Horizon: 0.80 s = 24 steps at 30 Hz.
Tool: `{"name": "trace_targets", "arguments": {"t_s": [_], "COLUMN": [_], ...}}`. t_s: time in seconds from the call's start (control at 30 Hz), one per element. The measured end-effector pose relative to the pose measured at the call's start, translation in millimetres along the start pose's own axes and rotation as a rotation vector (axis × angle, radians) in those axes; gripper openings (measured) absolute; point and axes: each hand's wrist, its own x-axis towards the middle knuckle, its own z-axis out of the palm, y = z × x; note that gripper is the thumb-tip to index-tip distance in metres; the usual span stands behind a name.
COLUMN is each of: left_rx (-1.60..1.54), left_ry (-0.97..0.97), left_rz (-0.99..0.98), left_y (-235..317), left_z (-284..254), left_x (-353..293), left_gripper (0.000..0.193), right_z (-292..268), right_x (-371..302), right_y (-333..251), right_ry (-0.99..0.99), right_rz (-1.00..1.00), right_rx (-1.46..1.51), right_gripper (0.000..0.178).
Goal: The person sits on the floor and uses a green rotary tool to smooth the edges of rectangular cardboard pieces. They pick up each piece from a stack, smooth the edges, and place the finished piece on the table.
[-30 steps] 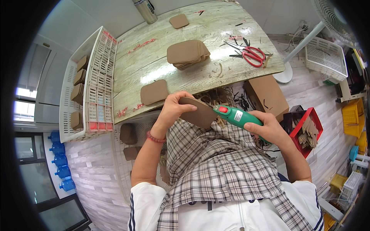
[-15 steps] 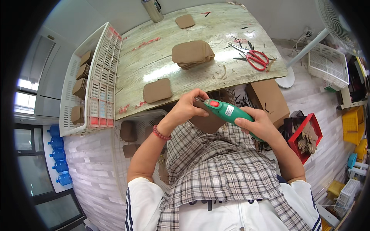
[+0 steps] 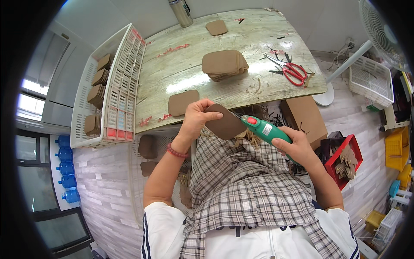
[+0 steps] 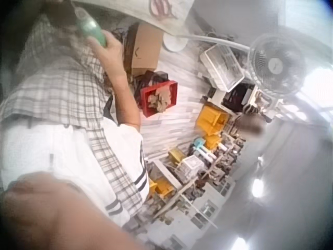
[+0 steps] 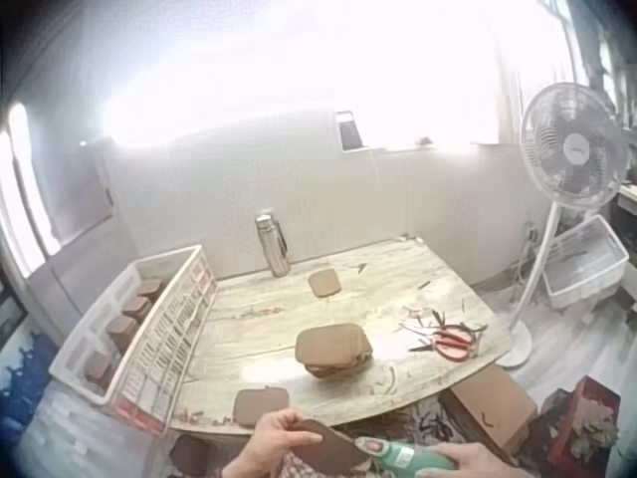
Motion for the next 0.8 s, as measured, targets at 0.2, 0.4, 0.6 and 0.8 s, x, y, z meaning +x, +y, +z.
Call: {"name": "trace_targets", "arguments": {"t_s": [0.2, 0.4, 0.6, 0.8], "left_rx": [0.062, 0.085, -0.053, 0.272], "left_ry": [-0.058, -0.179, 0.177, 0.662], "left_rz": [-0.007, -0.067, 0.068, 0.220], "left_y": [-3.6, 0.8, 0.5, -44.6], "left_z": [8.4, 16.7, -39.1, -133.4], "left_x": [0.9, -2.3, 3.4, 33.2], "left_gripper": [0.017, 0.018, 0.019, 0.033], "right_z": [9.0, 17.4, 17.9, 2.4], "right_x": [3.9, 12.5, 16.7, 12.2], "right_y": [-6.4, -18.4, -16.9, 11.0], "right_ry": [-0.001, -0.077, -0.019, 0.080], "right_rz": [-0.028, -0.035, -0.025, -0.008], "right_rx": [0.022, 0.094, 0.192, 0.226], "right_gripper": [0.038, 0.037, 0.037, 0.032]}}
